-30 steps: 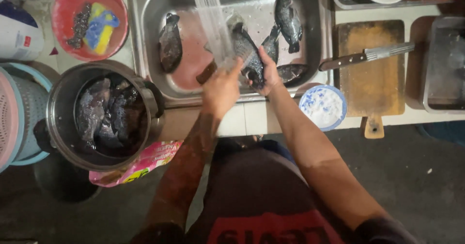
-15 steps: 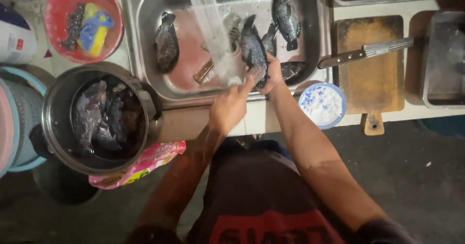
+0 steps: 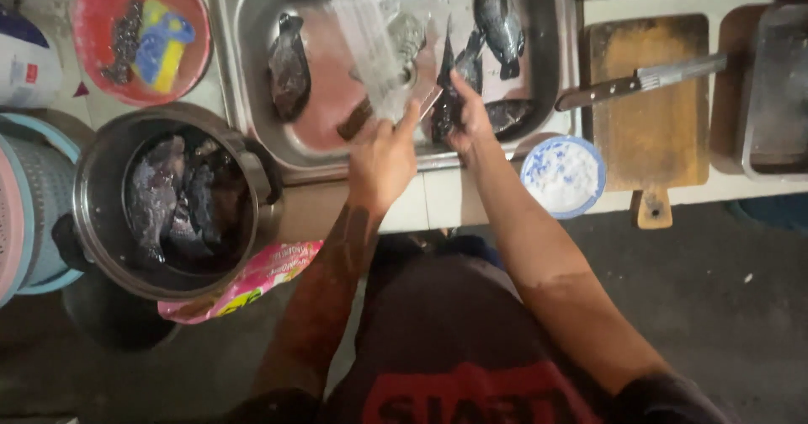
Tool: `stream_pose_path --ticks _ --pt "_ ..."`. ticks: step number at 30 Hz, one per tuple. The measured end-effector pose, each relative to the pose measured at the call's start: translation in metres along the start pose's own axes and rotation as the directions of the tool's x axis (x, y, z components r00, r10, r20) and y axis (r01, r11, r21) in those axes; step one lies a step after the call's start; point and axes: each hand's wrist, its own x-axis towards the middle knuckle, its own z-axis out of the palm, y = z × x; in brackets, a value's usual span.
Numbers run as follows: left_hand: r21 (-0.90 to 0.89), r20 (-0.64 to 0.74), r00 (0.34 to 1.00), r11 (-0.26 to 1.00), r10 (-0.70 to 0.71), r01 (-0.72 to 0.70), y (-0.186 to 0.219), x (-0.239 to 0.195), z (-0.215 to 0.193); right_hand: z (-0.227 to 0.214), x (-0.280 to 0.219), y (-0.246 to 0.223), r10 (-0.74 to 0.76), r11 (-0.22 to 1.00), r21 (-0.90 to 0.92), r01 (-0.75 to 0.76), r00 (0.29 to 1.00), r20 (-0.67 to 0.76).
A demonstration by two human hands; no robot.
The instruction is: The person is cleaning several fish in a kitchen sink, using a knife or scaler to remove scales and washing them under running water.
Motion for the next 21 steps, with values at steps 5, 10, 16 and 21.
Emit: stream_pose_path --ticks 5,10,16,21 --pt "-0.178 0.219 0.976 0.983 -0.005 0.045 0.018 0.007 0.016 0.002 0.0 0.002 -0.069 0.991 0.106 0.077 0.994 -0.083" --pt "-0.118 0.243 0.97 0.993 0.012 0.018 0.014 -0.022 -0.003 -0.008 0.02 0.006 -0.243 0.959 0.13 0.251 0.967 -0.069" --pt "-0.21 0.322 0.947 0.975 -0.008 0.08 0.017 -0.015 0.015 0.017 -0.02 -0.001 -0.236 0.962 0.104 0.251 0.961 -0.143" --pt "-0.228 0.545 0.837 0.954 -0.042 0.196 0.005 -0.027 0.017 -0.023 0.031 0.006 -0.181 0.934 0.286 0.214 0.974 -0.14"
